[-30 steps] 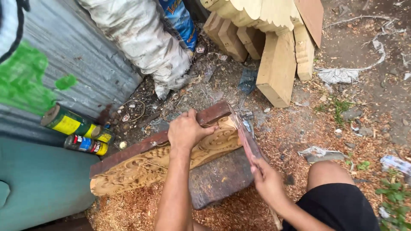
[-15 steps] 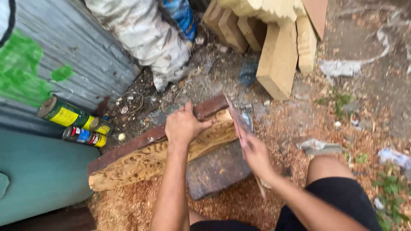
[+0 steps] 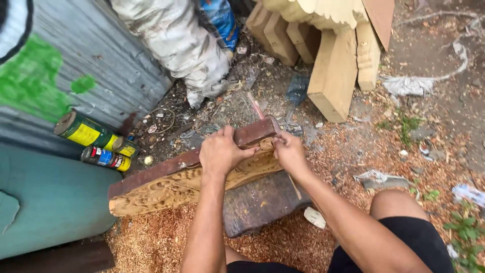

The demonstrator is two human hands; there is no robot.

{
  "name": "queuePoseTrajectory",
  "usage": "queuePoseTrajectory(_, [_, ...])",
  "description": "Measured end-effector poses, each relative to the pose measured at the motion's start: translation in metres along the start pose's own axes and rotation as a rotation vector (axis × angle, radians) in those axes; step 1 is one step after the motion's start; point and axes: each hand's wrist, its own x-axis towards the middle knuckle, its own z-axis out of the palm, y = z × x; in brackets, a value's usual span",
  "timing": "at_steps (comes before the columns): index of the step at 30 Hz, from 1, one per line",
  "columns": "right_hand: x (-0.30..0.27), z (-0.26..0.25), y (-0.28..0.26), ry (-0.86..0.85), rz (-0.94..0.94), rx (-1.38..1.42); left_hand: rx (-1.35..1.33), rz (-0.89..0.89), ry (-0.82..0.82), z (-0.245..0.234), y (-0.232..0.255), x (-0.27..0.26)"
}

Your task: Sanding the intricate details of a wooden decorative piece using a strip of sandpaper.

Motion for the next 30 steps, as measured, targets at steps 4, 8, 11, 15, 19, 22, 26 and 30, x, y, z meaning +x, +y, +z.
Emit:
queuePoseTrajectory(4, [-0.085,-0.004,-0.038,-0.023,-0.001,-0.285,-0.032,-0.008,0.031,0.006,-0.002,0.0])
queuePoseTrajectory(8, [-0.098,-0.003,-0.047,0.038,0.118,-0.071,-0.036,0.005,0.021,0.004,-0.001,0.004])
queuePoseTrajectory(11, [-0.056,0.006,-0.047,0.024,0.157,-0.048,-0.027,0.007,0.033,0.008,0.002,0.001])
queuePoseTrajectory(15, [-0.118,0.012,-0.08,0.06,0.11,-0.008,-0.043,0.004,0.067,0.009,-0.001,-0.008])
queuePoseTrajectory(19, [-0.183,-0.05,-0.015,0.026,0.261,0.315,-0.068,0.007,0.07,0.01,0.003,-0.007])
queuePoseTrajectory(22, [-0.183,-0.096,-0.027,0.113,0.23,0.214,-0.101,0.007,0.065,0.004,0.004,-0.014])
queuePoseTrajectory(26, [-0.175,-0.107,-0.046,0.159,0.225,0.137,-0.087,-0.019,0.025,0.005,0.004,-0.019])
queuePoseTrajectory(30, [-0.166,-0.08,-0.047,0.053,0.281,0.066,-0.065,0.022,0.097,0.019,0.0,-0.028])
